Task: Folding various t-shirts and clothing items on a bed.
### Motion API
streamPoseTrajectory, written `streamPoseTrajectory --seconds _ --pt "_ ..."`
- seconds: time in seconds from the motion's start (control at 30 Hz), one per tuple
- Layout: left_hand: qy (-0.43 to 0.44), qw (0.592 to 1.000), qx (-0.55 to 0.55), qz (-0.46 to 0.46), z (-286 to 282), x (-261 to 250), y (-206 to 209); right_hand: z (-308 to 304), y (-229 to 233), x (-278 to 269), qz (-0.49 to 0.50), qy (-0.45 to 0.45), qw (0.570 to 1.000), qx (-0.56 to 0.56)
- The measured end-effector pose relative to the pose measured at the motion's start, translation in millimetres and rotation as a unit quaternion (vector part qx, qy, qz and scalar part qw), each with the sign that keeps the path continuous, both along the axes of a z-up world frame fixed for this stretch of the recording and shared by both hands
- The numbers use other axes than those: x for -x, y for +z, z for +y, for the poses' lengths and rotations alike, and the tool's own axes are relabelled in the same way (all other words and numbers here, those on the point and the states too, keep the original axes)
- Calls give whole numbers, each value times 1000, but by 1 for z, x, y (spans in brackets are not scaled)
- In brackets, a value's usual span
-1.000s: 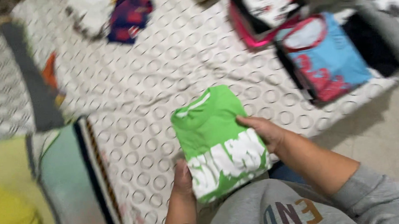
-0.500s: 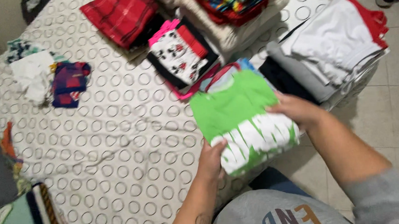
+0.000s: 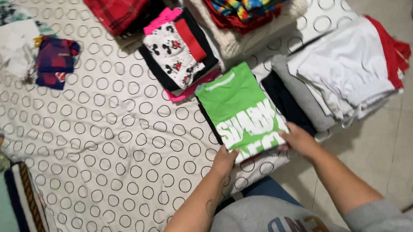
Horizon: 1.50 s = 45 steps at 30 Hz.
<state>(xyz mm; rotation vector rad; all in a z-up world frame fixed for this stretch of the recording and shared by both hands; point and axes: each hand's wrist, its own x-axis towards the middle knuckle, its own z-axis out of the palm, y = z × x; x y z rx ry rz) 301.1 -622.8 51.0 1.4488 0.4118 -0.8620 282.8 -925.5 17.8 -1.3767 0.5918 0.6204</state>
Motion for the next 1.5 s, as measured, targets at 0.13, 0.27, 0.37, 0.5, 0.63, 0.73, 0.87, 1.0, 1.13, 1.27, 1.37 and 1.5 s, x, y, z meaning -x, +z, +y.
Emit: streamPoseTrajectory --seconds 0.13,0.27,0.37,0.5,0.63,0.73,0.87,1.0,1.13,1.27,1.37,1.5 --pt "27 993 -106 34 19 27 -18 -2 -19 15 16 91 978 188" --pt "-47 982 -182 -4 58 47 -21 -3 5 5 -116 144 895 405" --pt "-77 975 -207 8 102 82 -45 5 29 -9 -146 155 884 416" --pt "-4 966 -243 -83 164 138 -86 30 49 -30 -171 188 890 378" --pt "148 975 -158 56 214 166 -52 103 60 -57 -222 245 868 371" --pt "225 966 -113 62 254 180 -47 181 29 -78 -272 246 884 291" --pt "304 948 -64 66 329 171 -67 328 18 -108 -198 330 911 149" --pt "307 950 -45 22 430 116 -98 491 -8 -152 -44 282 940 186" --pt "316 937 -58 -136 541 9 -123 600 -60 -222 11 178 962 205" --pt "282 923 -161 -206 638 -158 -86 623 -138 -246 24 307 876 372" --pt "272 893 -216 -285 683 -276 -76 621 -150 -211 12 316 872 374" --pt "301 812 -335 -372 716 -423 -66 595 -168 -188 -22 317 867 384"
